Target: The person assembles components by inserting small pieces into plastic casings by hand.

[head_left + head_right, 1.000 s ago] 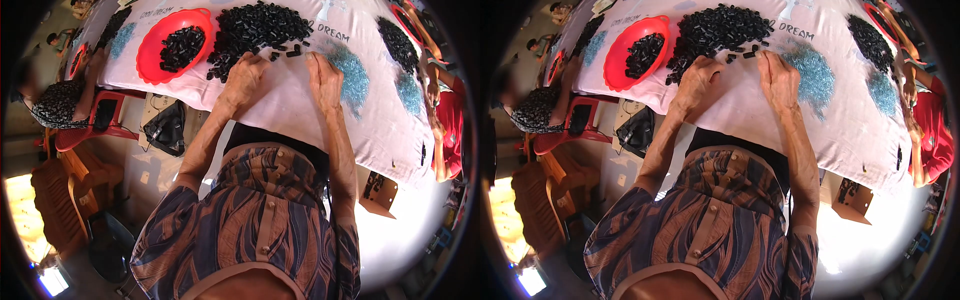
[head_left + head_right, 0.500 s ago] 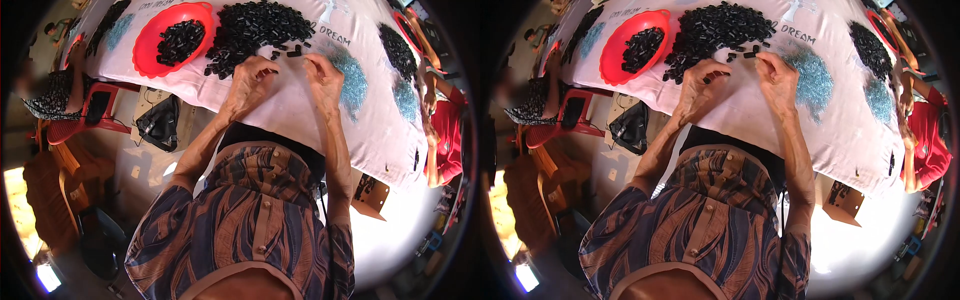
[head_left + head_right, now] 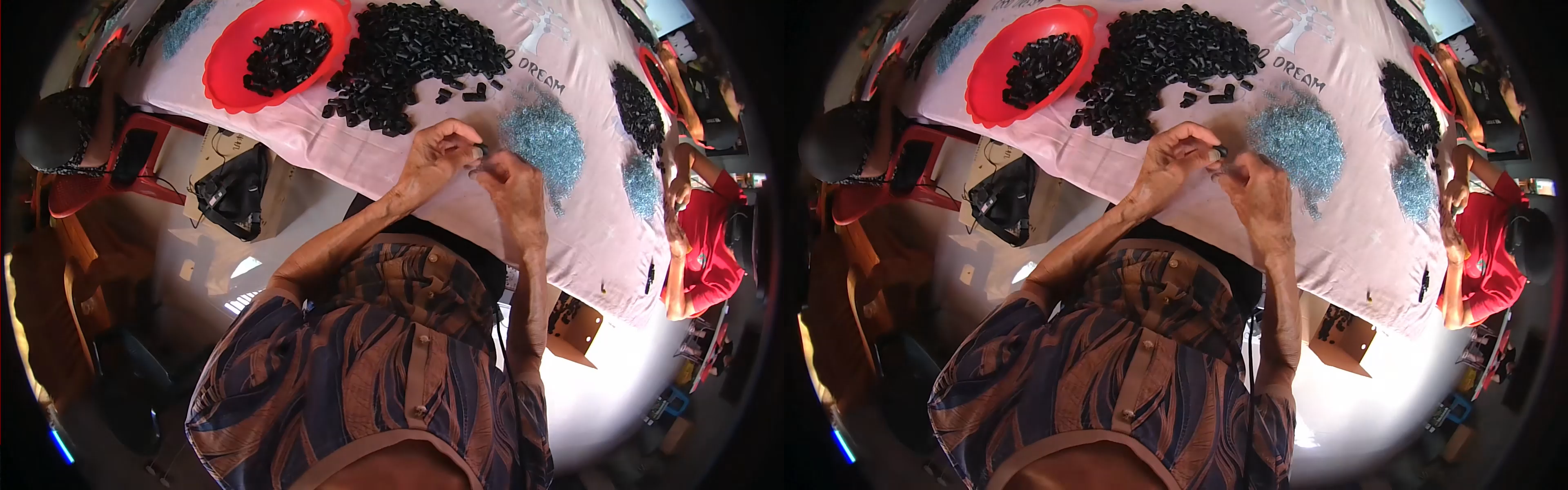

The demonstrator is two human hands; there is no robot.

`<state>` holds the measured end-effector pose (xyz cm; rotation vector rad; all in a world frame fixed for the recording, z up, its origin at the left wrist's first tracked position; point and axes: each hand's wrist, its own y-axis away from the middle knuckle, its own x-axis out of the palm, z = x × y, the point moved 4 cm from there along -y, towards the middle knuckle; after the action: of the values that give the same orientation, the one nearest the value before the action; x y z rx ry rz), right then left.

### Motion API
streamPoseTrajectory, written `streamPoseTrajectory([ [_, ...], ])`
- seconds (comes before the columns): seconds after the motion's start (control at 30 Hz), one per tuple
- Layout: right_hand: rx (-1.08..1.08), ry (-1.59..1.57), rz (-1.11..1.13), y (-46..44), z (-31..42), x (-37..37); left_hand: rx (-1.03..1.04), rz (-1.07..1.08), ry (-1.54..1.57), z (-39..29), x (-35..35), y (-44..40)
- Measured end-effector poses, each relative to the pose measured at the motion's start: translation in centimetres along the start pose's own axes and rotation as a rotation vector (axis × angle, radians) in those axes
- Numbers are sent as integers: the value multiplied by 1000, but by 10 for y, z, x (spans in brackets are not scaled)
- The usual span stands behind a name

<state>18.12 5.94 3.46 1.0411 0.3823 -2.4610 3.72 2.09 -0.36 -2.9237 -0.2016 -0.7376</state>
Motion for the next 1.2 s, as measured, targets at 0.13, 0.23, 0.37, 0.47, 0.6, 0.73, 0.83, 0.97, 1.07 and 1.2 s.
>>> streamPoseTrajectory([
  [0.13, -1, 17, 41, -6, -8, 9, 28, 54, 60, 1, -5, 2],
  [0.23, -54, 10, 35, -9, -2, 10, 78, 59, 110, -1, -10, 0],
  [0.37, -54, -15, 17, -7, 4, 12, 12, -5, 263, -4, -9, 6],
  [0.47, -98, 20, -36, -6, 9, 12, -40, 6, 322, -2, -10, 7],
  [0.6, -31, -43, -98, -7, 10, 8, -42, 48, 353, 0, -11, 7],
  [0.73, -98, -51, -160, -13, 12, 1, -70, 24, 306, -4, -11, 7],
  [0.83, -159, -95, -195, -17, 15, -6, -54, -2, 276, -5, -14, 5],
  [0.97, 11, -404, 83, -30, 26, -16, -88, -36, 257, -13, -14, -1],
  [1.07, 71, -498, 263, -46, 26, -15, -144, -35, 215, -15, -15, -7],
  [1.2, 46, -642, 295, -61, 20, -12, -171, -49, 198, -12, -22, -16],
])
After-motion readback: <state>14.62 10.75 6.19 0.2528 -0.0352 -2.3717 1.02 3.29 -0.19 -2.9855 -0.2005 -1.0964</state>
